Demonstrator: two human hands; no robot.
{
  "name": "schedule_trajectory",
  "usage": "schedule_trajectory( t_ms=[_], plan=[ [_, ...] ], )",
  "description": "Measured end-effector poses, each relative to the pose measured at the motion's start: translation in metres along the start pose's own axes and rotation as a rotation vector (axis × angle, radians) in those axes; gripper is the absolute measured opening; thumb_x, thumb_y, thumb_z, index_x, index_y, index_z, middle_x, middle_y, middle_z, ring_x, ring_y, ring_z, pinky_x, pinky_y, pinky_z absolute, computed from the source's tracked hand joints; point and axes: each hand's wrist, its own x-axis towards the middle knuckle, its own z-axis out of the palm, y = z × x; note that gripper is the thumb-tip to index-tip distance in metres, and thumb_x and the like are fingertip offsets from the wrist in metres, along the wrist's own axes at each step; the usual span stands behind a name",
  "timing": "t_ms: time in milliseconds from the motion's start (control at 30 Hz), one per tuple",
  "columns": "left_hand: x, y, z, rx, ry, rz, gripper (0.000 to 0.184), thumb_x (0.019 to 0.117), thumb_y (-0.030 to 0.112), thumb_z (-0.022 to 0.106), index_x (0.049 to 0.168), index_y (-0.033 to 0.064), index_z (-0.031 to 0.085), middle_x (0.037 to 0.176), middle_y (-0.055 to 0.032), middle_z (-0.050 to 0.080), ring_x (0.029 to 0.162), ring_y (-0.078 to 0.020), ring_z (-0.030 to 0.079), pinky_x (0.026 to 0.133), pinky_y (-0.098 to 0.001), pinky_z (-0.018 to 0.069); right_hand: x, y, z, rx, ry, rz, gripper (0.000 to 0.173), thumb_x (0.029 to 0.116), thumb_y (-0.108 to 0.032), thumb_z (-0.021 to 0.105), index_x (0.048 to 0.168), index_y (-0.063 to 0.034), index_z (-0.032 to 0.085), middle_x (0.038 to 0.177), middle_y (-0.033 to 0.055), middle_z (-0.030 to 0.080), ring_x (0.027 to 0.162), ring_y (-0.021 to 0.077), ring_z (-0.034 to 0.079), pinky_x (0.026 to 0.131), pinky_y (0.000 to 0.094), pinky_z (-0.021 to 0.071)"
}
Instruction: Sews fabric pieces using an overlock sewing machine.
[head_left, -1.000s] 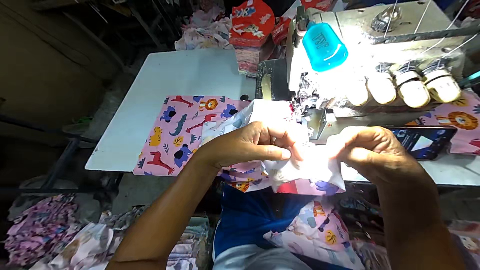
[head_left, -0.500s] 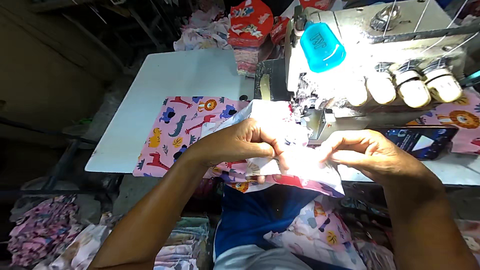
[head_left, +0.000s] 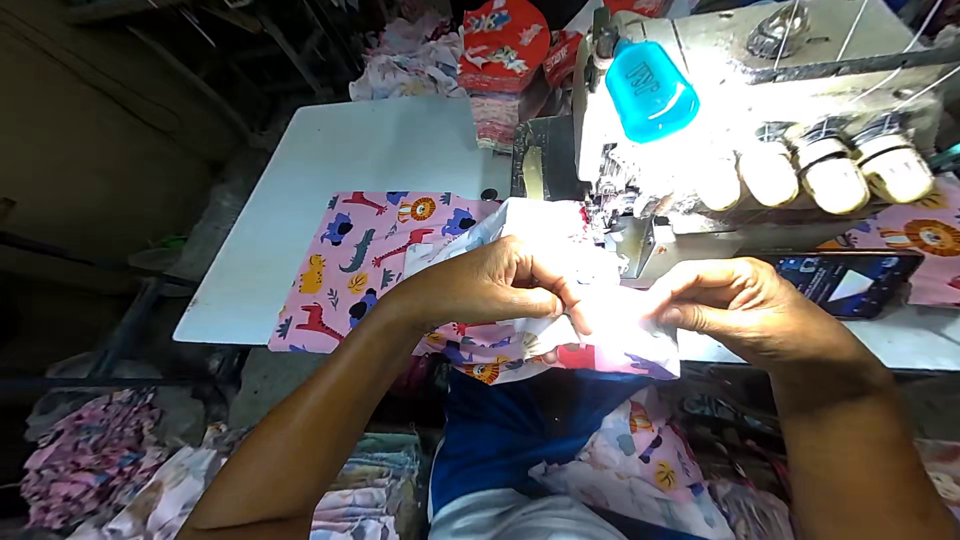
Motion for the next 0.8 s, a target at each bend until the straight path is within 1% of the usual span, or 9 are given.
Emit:
schedule_trajectory(
  t_ms=[133, 200, 233, 333, 467, 533, 633, 733, 800],
  plan=[
    [-0.001, 0.003, -0.003, 0.328, 0.086, 0.016, 0.023, 0.0952, 0.0, 0.053, 0.085, 0.0068, 0.073, 0.075, 0.008, 0.07, 0.067, 0.0073, 0.063, 0.06, -0.0084, 0.0508, -0.001, -0.004, 0.001, -0.058, 0.055, 0.041, 0.011, 0.0975, -0.011, 0.067, 0.105, -0.012, 0.075, 0.095, -0.0039, 0.076, 0.083, 0.0019, 0.07, 0.076, 0.0162, 0.0588],
    [-0.003, 0.005, -0.001, 0.685, 0.203, -0.004, 0.024, 0.0935, 0.007, 0.051, 0.081, 0.0115, 0.07, 0.069, 0.0101, 0.059, 0.065, 0.0066, 0.052, 0.059, -0.0119, 0.039, 0.0, -0.008, 0.005, -0.154, 0.15, 0.084, 0.009, 0.0978, -0.013, 0.066, 0.099, -0.013, 0.075, 0.087, -0.0061, 0.074, 0.075, -0.0001, 0.068, 0.069, 0.0139, 0.057],
    [-0.003, 0.005, 0.001, 0.801, 0.243, 0.001, 0.024, 0.0934, 0.007, 0.049, 0.08, 0.011, 0.069, 0.069, 0.008, 0.056, 0.066, 0.0036, 0.05, 0.061, -0.0149, 0.0373, 0.002, -0.009, 0.008, -0.208, 0.201, 0.104, 0.009, 0.0978, -0.013, 0.065, 0.096, -0.0134, 0.074, 0.082, -0.0073, 0.072, 0.072, -0.0013, 0.066, 0.066, 0.0126, 0.0554],
    [0.0, 0.003, 0.004, 0.935, 0.277, 0.018, 0.023, 0.0955, 0.01, 0.049, 0.081, 0.0126, 0.067, 0.073, 0.006, 0.058, 0.069, -0.0006, 0.053, 0.063, -0.0192, 0.0411, 0.005, -0.01, 0.016, -0.312, 0.281, 0.134, 0.007, 0.0957, -0.015, 0.067, 0.099, -0.0139, 0.073, 0.084, -0.0083, 0.071, 0.072, -0.0012, 0.064, 0.064, 0.0121, 0.0531],
    [0.002, -0.004, 0.006, 1.066, 0.3, 0.036, 0.016, 0.0877, 0.029, 0.062, 0.093, 0.0161, 0.07, 0.082, 0.0019, 0.063, 0.079, -0.0101, 0.06, 0.068, -0.0282, 0.0467, 0.005, 0.0, 0.03, -0.363, 0.343, 0.117, 0.031, 0.0822, -0.02, 0.083, 0.112, -0.0145, 0.074, 0.102, -0.0048, 0.071, 0.087, 0.0045, 0.068, 0.072, 0.0169, 0.0582],
    [0.001, -0.006, 0.007, 1.118, 0.291, 0.018, 0.026, 0.0866, 0.035, 0.067, 0.102, 0.0139, 0.071, 0.09, -0.0029, 0.066, 0.086, -0.0172, 0.064, 0.071, -0.0345, 0.0502, 0.006, 0.005, 0.038, -0.42, 0.39, 0.109, 0.037, 0.0809, -0.022, 0.085, 0.116, -0.015, 0.074, 0.103, -0.0045, 0.069, 0.088, 0.0035, 0.067, 0.073, 0.016, 0.0576],
    [0.001, -0.01, 0.006, 1.133, 0.307, 0.003, 0.029, 0.0898, 0.034, 0.064, 0.109, 0.0132, 0.072, 0.097, -0.0057, 0.068, 0.092, -0.0211, 0.065, 0.075, -0.0374, 0.0511, 0.007, 0.013, 0.05, -0.518, 0.444, 0.116, 0.038, 0.0826, -0.027, 0.082, 0.119, -0.0186, 0.076, 0.097, -0.0065, 0.061, 0.083, 0.0004, 0.06, 0.068, 0.013, 0.0511],
    [0.001, -0.013, 0.005, 1.096, 0.354, 0.022, 0.025, 0.0959, 0.036, 0.06, 0.103, 0.0167, 0.074, 0.094, -0.0021, 0.068, 0.089, -0.0168, 0.064, 0.074, -0.0341, 0.0489, 0.006, 0.018, 0.059, -0.549, 0.502, 0.135, 0.038, 0.0836, -0.03, 0.082, 0.12, -0.0193, 0.075, 0.099, -0.0063, 0.062, 0.087, -0.0003, 0.061, 0.071, 0.0136, 0.052],
    [0.002, -0.013, 0.005, 1.061, 0.372, 0.03, 0.025, 0.0985, 0.034, 0.059, 0.1, 0.015, 0.075, 0.091, -0.0024, 0.069, 0.088, -0.0169, 0.063, 0.075, -0.034, 0.0484, 0.006, 0.022, 0.063, -0.554, 0.559, 0.113, 0.029, 0.0846, -0.029, 0.081, 0.11, -0.0168, 0.073, 0.097, -0.0066, 0.067, 0.084, -0.0012, 0.064, 0.071, 0.0145, 0.054]
  ],
)
